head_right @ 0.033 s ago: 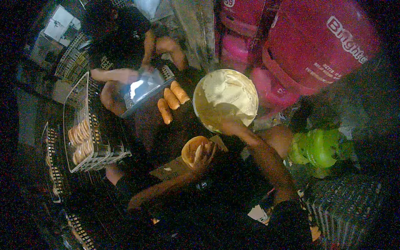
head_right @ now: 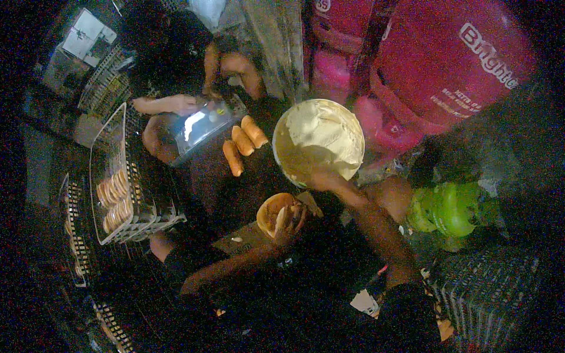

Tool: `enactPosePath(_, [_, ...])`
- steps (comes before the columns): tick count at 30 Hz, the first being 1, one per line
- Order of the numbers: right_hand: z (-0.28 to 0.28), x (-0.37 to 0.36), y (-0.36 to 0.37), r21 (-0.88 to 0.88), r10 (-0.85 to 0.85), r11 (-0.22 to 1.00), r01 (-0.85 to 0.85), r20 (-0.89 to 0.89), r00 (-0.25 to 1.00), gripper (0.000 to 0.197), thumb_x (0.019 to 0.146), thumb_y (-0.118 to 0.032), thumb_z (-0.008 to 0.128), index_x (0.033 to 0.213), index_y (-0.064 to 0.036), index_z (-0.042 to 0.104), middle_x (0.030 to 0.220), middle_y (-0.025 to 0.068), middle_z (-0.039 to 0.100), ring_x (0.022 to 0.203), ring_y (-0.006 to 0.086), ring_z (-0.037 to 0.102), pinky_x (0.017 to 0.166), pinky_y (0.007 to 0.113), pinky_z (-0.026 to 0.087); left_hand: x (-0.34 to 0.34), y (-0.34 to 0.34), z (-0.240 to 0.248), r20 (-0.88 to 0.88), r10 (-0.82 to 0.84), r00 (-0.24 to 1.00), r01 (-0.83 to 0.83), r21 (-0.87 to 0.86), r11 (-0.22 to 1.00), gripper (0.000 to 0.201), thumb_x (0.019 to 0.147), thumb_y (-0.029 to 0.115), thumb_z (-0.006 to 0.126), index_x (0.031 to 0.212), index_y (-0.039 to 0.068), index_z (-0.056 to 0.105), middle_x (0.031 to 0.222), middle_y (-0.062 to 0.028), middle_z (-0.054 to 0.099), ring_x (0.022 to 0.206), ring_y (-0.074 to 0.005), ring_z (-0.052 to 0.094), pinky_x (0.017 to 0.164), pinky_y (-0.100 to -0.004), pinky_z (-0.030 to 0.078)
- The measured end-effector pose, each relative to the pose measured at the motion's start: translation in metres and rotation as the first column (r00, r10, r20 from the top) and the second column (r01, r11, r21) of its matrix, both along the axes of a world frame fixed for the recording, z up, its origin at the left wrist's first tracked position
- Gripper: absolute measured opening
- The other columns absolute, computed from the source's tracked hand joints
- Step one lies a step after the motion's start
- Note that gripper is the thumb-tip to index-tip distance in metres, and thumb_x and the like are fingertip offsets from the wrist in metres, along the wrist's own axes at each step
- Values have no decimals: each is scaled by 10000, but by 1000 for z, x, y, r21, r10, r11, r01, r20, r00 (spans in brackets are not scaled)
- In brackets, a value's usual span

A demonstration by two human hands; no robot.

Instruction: The person scoops a creamy spread from a large tub with a green spatula and spreads it onto sliced bread rolls. The person repeatedly picks up rolls, applies the spread, and places them back on the table. Another person nearby uses a bread slicer to cut additional rolls.

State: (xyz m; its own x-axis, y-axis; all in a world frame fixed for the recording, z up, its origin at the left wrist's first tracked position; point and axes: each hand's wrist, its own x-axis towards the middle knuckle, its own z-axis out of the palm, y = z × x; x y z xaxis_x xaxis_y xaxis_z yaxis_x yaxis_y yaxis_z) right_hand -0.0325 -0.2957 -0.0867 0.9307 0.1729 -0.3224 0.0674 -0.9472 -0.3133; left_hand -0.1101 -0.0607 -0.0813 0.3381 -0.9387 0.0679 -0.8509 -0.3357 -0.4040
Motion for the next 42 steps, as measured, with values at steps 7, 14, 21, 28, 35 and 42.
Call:
enactPosePath(7, [-41,66,14,285,-110,956,72,120,987,308,899,-268,506,873,-3,659,722,183,658,695,344,669,684,454,517,-14,28,-21,-373,-88,924,49,-113,992,586,857,264,531,1405,90,415,1410,-173,415,1295,-368,407,1114,-589,265])
enactPosePath(14, [8,44,-18,269,-252,938,218,98,963,266,893,-252,539,921,1,616,833,174,683,783,340,676,701,454,533,27,56,53,-859,-320,-400,-694,56,718,716,877,474,611,1417,70,369,1382,-166,452,1223,-355,499,1006,-463,438])
enactPosePath(21, [-71,23,-10,-132,-85,989,62,-175,981,180,753,-160,630,853,-15,662,859,194,673,812,389,656,684,493,513,75,61,54,-521,-740,-425,-901,163,403,719,879,533,586,1378,57,385,1339,-177,484,1214,-334,511,1008,-478,438])
enactPosePath(28, [-36,34,-9,527,-337,745,409,-232,912,190,870,-189,532,849,-25,627,696,112,612,599,236,579,531,401,459,110,46,27,-412,-841,-350,-934,225,279,624,932,583,470,1301,81,460,1201,-176,576,1121,-335,568,992,-490,450])
enactPosePath(35, [63,9,-2,681,-231,664,309,-206,951,290,918,-269,562,1081,-40,636,884,129,665,795,261,646,742,406,525,111,50,45,-263,-876,-404,-871,402,281,739,871,749,373,1267,149,542,1226,-102,598,1114,-300,585,954,-495,471])
enactPosePath(42, [55,5,41,372,49,900,-227,430,901,278,866,-263,652,1116,-142,672,846,127,616,775,319,624,709,416,500,120,41,48,-304,-893,-333,-943,127,308,614,912,644,450,1178,103,568,1110,-136,624,1013,-275,619,884,-462,514])
